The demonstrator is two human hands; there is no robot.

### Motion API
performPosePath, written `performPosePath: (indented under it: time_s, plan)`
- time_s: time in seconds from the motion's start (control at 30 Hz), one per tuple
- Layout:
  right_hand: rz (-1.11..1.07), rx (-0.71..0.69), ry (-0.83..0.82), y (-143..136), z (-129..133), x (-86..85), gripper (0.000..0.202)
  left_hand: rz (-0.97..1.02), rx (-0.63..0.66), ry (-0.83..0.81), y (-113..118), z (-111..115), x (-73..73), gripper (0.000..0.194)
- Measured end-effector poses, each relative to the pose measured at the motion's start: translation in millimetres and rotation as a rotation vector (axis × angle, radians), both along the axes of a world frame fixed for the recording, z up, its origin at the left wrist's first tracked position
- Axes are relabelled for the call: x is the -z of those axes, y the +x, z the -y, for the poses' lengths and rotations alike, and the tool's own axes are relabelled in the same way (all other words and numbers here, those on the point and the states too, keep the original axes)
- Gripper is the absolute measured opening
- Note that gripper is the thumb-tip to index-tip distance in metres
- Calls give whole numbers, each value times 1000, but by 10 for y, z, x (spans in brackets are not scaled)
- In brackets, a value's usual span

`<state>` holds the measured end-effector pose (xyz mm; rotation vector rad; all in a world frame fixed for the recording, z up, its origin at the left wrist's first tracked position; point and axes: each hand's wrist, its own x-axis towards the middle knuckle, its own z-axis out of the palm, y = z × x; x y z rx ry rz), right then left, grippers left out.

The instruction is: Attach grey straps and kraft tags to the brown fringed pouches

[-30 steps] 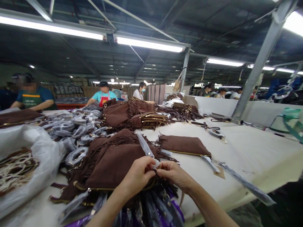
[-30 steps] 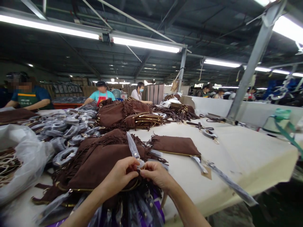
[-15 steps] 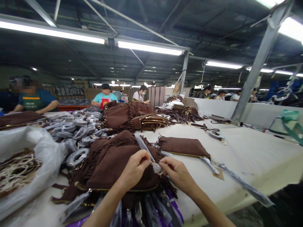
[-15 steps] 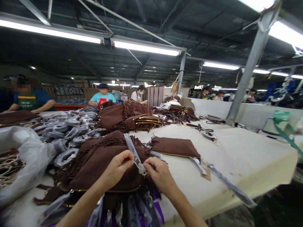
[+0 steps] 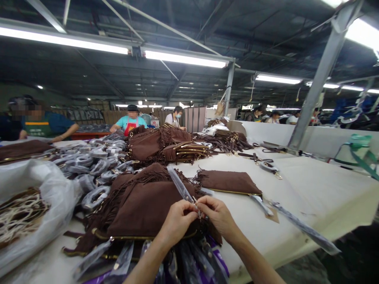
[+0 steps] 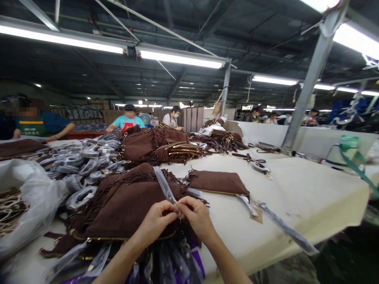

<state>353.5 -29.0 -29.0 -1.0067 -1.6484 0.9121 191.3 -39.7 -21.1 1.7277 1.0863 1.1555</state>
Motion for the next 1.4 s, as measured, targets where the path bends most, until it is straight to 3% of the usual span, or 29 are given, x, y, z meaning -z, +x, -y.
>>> performPosePath:
  time_s: [0.3, 0.5, 0.77, 1.13, 1.4]
  plan:
    - [19, 69, 80, -7, 50, -18, 16, -129, -175, 96, 174, 77, 47, 20]
    - [1, 61, 68, 13, 37, 20, 18, -152, -133, 110, 150, 62, 73, 23]
    - [-82, -10, 12, 4, 33, 82, 18, -63, -194, 94, 128, 53, 48, 18]
    - [-106, -21, -30, -7, 20, 68, 17, -152, -178, 171, 121, 84, 13, 20]
    - [-168, -82, -124, 0, -6, 119, 34, -124, -254, 177, 106, 55, 4, 17]
